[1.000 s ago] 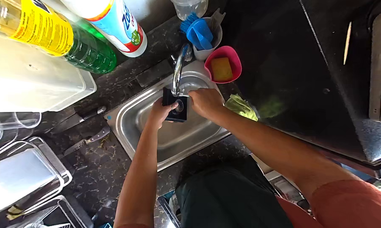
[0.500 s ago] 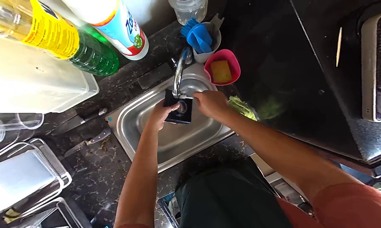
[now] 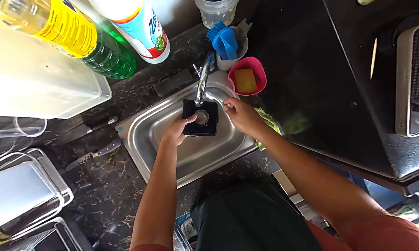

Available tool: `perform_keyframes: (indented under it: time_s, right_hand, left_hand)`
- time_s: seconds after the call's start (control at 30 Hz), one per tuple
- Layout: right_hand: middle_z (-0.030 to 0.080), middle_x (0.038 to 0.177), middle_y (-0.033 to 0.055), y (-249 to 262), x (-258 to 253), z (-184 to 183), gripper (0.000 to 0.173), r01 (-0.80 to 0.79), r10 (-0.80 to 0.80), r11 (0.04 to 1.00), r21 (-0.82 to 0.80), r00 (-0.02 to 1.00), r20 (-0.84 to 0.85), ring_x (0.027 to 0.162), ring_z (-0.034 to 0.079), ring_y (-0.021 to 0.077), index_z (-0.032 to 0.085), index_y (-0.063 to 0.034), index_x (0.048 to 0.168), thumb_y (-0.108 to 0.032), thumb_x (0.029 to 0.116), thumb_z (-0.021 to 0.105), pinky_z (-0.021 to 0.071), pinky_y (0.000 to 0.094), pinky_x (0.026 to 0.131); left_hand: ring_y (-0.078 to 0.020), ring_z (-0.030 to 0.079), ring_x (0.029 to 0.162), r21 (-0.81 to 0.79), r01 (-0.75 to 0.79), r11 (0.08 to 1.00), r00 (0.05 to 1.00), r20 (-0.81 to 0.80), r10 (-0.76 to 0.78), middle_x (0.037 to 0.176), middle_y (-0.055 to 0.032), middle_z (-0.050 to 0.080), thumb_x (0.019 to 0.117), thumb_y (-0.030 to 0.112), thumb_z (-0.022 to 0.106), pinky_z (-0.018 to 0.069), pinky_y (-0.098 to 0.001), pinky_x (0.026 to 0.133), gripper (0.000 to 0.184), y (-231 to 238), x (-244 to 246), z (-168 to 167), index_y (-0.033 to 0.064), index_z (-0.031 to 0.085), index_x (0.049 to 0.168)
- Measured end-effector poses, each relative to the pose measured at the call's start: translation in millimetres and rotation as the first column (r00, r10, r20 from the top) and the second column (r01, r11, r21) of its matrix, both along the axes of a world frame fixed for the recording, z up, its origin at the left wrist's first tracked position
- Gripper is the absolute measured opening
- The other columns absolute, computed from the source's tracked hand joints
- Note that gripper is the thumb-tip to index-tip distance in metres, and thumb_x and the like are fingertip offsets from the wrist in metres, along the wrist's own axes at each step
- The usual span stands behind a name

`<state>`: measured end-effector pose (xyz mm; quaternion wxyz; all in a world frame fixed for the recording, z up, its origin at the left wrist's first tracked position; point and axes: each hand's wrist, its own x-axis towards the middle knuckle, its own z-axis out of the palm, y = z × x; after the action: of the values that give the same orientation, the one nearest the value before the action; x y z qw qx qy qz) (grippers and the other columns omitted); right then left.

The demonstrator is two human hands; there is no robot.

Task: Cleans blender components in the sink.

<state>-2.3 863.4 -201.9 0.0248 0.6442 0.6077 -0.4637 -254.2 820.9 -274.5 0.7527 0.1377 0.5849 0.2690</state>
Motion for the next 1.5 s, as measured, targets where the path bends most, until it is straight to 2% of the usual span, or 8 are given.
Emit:
perform_keyframes:
  time_s: [0.2,0.43,0.57,0.87,1.0,1.13,1.33,1.5]
  right_hand:
    - [0.07,0.112,0.0164,13.5,-14.7,2.6,0.033,-0.006,0.001,0.991,0.134,0.999,0.038,0.102,0.069,0.0352,0.06,-0.0112,0.133,-0.029,0.1047,0.056,0.0552,0.0601,0.087]
    - [0.058,0.147,0.0086,97.3,-75.4,-20.1,0.036,-0.519,0.396,0.703,0.486,0.854,0.339,0.099,0.071,0.0378,0.07,-0.0169,0.129,-0.01,0.0963,0.058,0.0589,0.0595,0.077]
    - [0.065,0.117,0.0251,118.3,-97.6,-27.4,0.023,-0.683,0.48,0.575,0.451,0.728,0.49,0.094,0.068,0.0465,0.068,-0.0009,0.113,0.004,0.0946,0.055,0.0565,0.0649,0.075]
    - [0.066,0.104,0.0333,114.3,-119.0,-23.9,0.017,-0.793,0.498,0.519,0.318,0.583,0.642,0.09,0.068,0.0532,0.065,0.0083,0.11,0.006,0.0956,0.055,0.0545,0.0669,0.07]
    - [0.063,0.121,0.0324,109.3,-108.0,-46.5,0.028,-0.668,0.404,0.621,0.41,0.722,0.562,0.101,0.067,0.0524,0.064,0.0048,0.121,-0.012,0.0991,0.064,0.0542,0.0678,0.083]
    - [0.054,0.139,0.0267,48.2,-86.7,-38.2,0.039,-0.381,0.227,0.791,0.479,0.91,0.348,0.11,0.064,0.0463,0.065,-0.0035,0.127,-0.025,0.0945,0.069,0.056,0.0645,0.083]
    - [0.068,0.116,0.0211,-44.7,-41.1,-5.9,0.032,-0.226,0.232,0.959,0.169,0.973,-0.015,0.105,0.068,0.0372,0.063,-0.006,0.132,-0.018,0.1019,0.06,0.0553,0.0598,0.091]
    - [0.071,0.102,0.0111,-89.1,-25.6,1.6,0.035,-0.018,0.152,0.871,0.491,0.96,-0.235,0.084,0.069,0.0219,0.065,-0.0091,0.131,-0.03,0.1079,0.048,0.0592,0.0442,0.076]
  left_hand:
    - [-0.024,0.071,0.099,0.104,0.039,0.994,0.993,-0.114,-0.027,0.12,-0.0099,0.071,0.0967,0.031,0.07,0.0611,-0.0431,0.079,0.05,-1.2,12.7,-9.3,0.0189,0.054,0.142]
    - [-0.0288,0.065,0.117,0.255,-0.298,0.92,0.954,0.109,0.279,0.133,-0.0132,0.064,0.0983,0.01,0.066,0.0555,-0.0505,0.099,0.062,-37.4,8.9,-22.4,0.0171,0.037,0.153]
    - [-0.0303,0.069,0.104,0.192,-0.614,0.765,0.78,0.29,0.554,0.117,-0.0182,0.069,0.0911,-0.004,0.061,0.0579,-0.051,0.093,0.048,-90.1,-11.6,-9.3,0.0051,0.048,0.137]
    - [-0.0279,0.072,0.101,0.253,-0.853,0.456,0.521,0.444,0.729,0.111,-0.0171,0.072,0.087,0.021,0.076,0.0599,-0.0483,0.09,0.045,-157.5,-27.5,35.0,0.0064,0.058,0.126]
    - [-0.0167,0.068,0.112,0.657,-0.195,0.728,0.726,-0.402,0.558,0.128,-0.0068,0.066,0.0862,0.004,0.076,0.0594,-0.0359,0.095,0.054,-149.8,-30.6,58.5,0.0009,0.047,0.132]
    - [-0.0337,0.04,0.147,0.352,0.586,0.729,0.254,-0.935,0.248,0.156,-0.0116,0.048,0.0702,-0.004,0.076,0.0388,-0.0537,0.117,0.04,-145.1,-35.7,15.4,0.0029,0.065,0.108]
    - [-0.038,0.04,0.147,0.382,0.636,0.671,0.205,-0.921,0.33,0.154,-0.0134,0.051,0.0753,-0.004,0.07,0.0406,-0.0561,0.116,0.029,-155.0,-30.0,63.2,0.0004,0.063,0.103]
    - [-0.0287,0.054,0.136,0.667,0.407,0.624,0.418,-0.743,0.523,0.146,-0.0198,0.054,0.0858,0.013,0.073,0.0492,-0.0452,0.11,0.036,-161.6,-27.9,97.8,0.0007,0.052,0.113]
